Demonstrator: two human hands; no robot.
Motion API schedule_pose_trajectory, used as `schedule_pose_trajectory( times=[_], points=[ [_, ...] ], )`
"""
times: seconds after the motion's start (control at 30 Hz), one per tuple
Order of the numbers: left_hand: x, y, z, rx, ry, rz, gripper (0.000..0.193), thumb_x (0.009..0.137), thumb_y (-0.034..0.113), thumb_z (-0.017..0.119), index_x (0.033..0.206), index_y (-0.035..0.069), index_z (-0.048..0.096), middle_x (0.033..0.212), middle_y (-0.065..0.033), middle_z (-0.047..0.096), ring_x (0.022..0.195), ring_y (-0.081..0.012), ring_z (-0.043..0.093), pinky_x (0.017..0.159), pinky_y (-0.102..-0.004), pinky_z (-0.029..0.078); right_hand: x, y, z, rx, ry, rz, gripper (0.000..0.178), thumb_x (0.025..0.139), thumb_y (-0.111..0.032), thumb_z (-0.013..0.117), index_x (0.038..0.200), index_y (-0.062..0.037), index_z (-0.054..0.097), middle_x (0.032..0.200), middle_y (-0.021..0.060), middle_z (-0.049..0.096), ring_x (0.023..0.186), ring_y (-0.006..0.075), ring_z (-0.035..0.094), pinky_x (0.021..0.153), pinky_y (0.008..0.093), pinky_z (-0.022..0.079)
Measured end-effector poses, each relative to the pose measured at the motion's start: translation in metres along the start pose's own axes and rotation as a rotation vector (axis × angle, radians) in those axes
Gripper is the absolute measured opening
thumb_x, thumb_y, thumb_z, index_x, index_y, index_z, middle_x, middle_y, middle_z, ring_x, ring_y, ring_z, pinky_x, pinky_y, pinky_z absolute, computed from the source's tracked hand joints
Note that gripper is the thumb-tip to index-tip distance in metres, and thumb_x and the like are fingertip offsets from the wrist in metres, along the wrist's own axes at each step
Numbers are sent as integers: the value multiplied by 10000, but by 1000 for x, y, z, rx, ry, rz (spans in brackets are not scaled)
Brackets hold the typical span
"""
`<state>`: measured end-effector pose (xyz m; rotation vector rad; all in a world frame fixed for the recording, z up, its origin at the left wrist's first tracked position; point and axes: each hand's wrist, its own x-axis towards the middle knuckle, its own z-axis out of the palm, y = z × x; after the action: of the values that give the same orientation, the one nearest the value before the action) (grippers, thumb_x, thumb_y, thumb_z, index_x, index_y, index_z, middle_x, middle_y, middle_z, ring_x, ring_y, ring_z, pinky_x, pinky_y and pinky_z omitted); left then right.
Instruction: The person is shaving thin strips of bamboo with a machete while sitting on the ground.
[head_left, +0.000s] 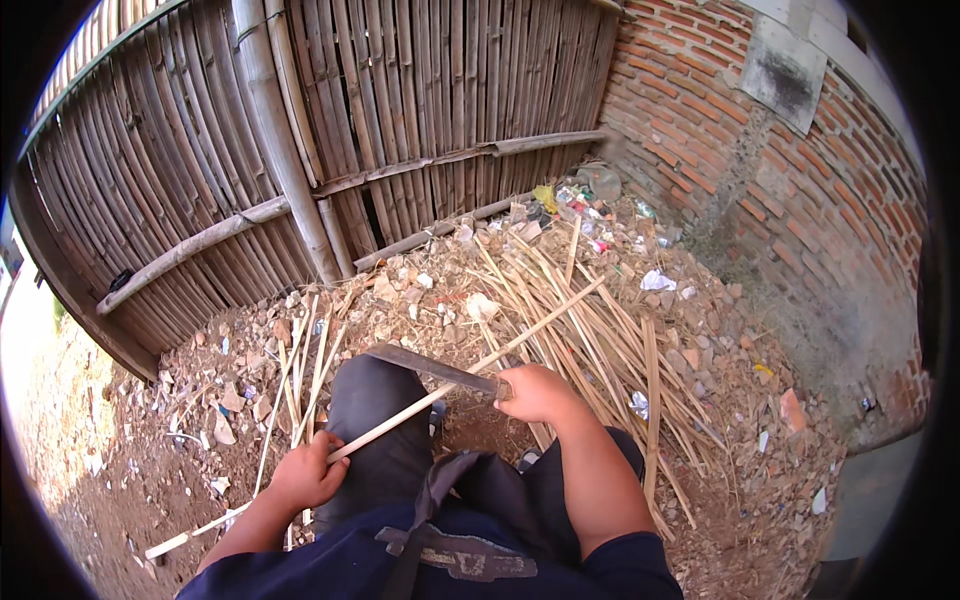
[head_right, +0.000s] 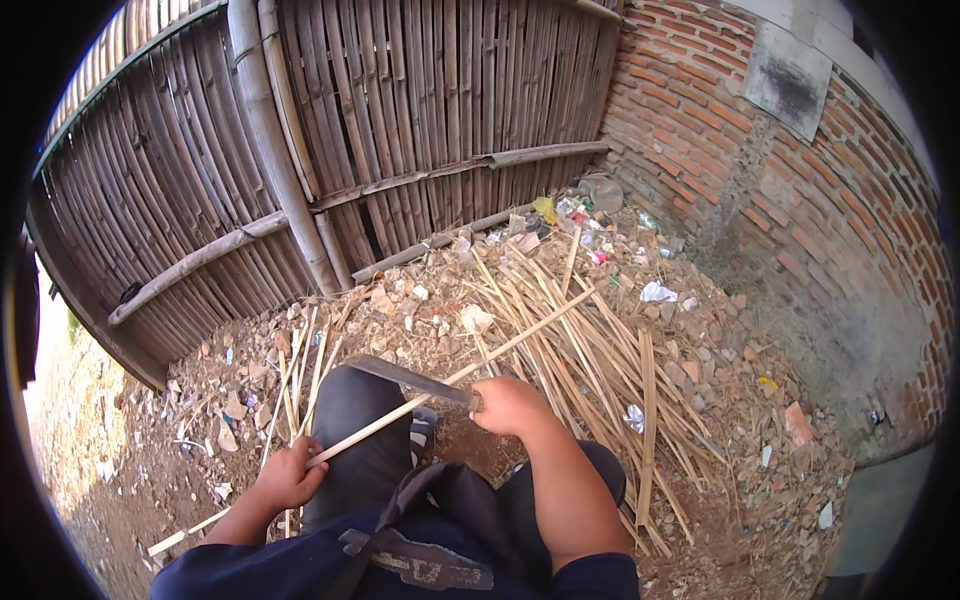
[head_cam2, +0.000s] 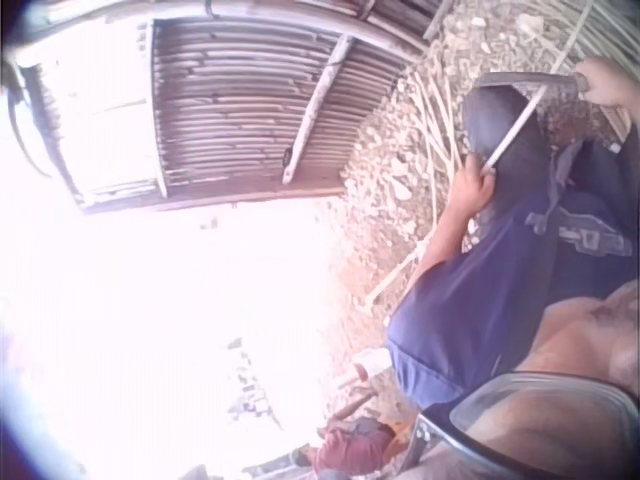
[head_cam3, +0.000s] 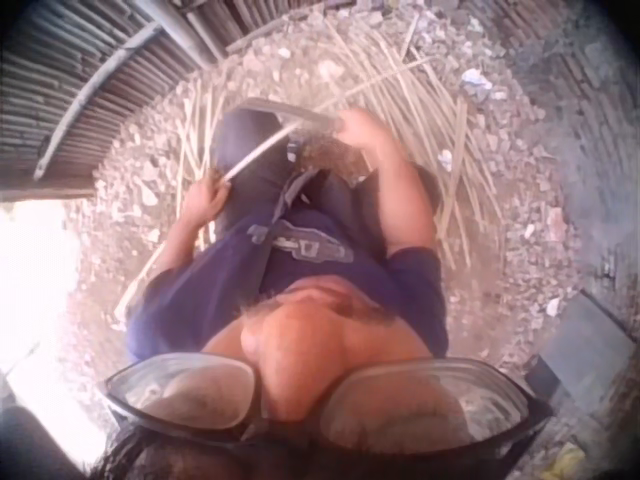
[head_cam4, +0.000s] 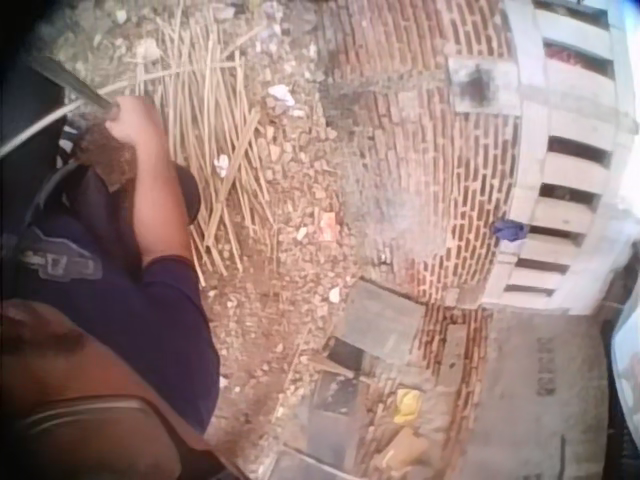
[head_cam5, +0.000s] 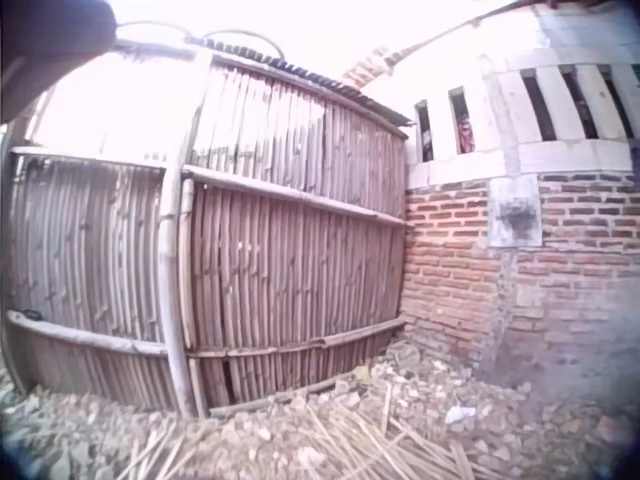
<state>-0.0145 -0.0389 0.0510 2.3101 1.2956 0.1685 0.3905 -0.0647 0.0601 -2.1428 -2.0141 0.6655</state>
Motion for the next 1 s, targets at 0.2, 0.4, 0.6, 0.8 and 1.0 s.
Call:
schedule_pose_trajectory(
  times=[0.2, 0.4, 0.6, 0.8, 1.0],
  points=[
    [-23, -5, -8, 167, 15, -59, 411, 977, 420, 628, 1170, 57, 621, 872, -201, 740, 795, -425, 719, 725, -534, 561, 1, 0, 4, -10, -63, 17, 346, 827, -330, 774, 1076, -99, 711, 1028, 187, 732, 1020, 389, 696, 876, 484, 558],
    [-29, -12, 11, 166, 16, -134, 365, 1009, 405, 595, 1013, 40, 604, 826, -236, 713, 786, -465, 699, 723, -563, 546, 2, -13, 4, 10, -124, -96, 345, 822, -327, 786, 1041, -74, 702, 975, 183, 728, 990, 387, 694, 841, 490, 546],
    [-15, -5, 30, 40, 83, -90, 361, 1014, 383, 597, 924, 34, 583, 790, -249, 689, 772, -487, 676, 703, -580, 519, 3, -4, 10, 11, -24, -22, 309, 812, -315, 786, 1017, -97, 707, 962, 176, 730, 952, 395, 697, 822, 493, 550],
    [-4, -20, 30, -29, 60, -44, 389, 998, 391, 620, 845, 34, 588, 736, -237, 659, 742, -474, 665, 673, -557, 502, 7, 7, 12, 110, -69, -123, 328, 790, -310, 799, 1011, -84, 711, 924, 187, 723, 928, 394, 696, 801, 485, 543],
    [0, -21, 25, -125, 25, -62, 403, 989, 384, 633, 818, 23, 583, 696, -232, 633, 715, -465, 656, 651, -528, 499, 15, 11, 13, 52, 61, 65, 353, 822, -310, 776, 1072, -74, 701, 987, 199, 727, 976, 398, 697, 853, 488, 556]
  ],
)
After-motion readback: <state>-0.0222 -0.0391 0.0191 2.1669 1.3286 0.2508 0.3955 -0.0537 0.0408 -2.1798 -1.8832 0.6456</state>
